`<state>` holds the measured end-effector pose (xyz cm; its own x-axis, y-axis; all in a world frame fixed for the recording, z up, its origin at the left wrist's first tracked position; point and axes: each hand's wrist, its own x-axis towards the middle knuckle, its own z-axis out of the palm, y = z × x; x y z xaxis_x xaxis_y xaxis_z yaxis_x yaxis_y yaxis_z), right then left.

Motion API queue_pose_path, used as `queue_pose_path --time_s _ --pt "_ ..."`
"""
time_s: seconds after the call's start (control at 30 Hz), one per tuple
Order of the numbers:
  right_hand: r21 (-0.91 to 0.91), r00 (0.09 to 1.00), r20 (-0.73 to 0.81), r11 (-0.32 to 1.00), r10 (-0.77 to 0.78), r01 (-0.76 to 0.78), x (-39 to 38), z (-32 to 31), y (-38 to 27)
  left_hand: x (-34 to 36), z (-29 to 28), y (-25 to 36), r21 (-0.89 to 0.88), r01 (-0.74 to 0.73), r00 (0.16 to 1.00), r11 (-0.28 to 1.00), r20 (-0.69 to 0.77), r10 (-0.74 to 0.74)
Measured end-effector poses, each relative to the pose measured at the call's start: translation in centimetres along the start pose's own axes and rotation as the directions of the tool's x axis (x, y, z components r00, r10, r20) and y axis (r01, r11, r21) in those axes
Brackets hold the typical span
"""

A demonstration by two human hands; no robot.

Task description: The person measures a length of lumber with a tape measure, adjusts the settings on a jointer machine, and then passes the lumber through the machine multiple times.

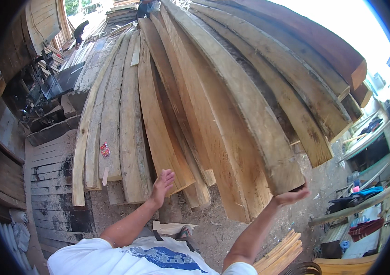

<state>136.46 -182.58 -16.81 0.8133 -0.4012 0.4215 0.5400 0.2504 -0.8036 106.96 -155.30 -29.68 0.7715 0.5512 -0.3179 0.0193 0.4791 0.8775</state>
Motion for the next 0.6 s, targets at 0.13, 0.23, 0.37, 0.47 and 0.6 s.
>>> queue_pose_path --time_s 0.13,0.23,0.37,0.47,0.6 --pt "-0.052 0.835 0.148 0.839 -0.529 0.541 -10.8 1.7 -3.5 0.0 10.5 3.3 -0.260 0.131 0.979 0.957 0.184 -0.084" --pt "-0.305 0.589 0.449 0.505 -0.672 0.807 -15.9 -0.3 -4.4 -1.6 15.7 5.4 -0.421 0.162 0.878 0.893 0.474 0.065" --pt "-0.057 0.063 0.631 0.035 -0.773 0.998 -22.0 -1.3 -1.7 -2.3 12.5 6.2 -0.584 0.243 0.899 0.774 0.436 0.047" --pt "0.012 0.094 0.634 0.132 -0.767 0.991 -28.1 2.7 0.6 -0.9 6.3 9.2 -0.673 0.217 0.930 0.707 0.363 0.060" --pt "-0.038 0.240 0.943 0.641 -0.231 0.766 -37.3 3.1 3.6 8.4 -9.2 -2.8 0.039 0.230 0.935 0.972 0.267 -0.233"
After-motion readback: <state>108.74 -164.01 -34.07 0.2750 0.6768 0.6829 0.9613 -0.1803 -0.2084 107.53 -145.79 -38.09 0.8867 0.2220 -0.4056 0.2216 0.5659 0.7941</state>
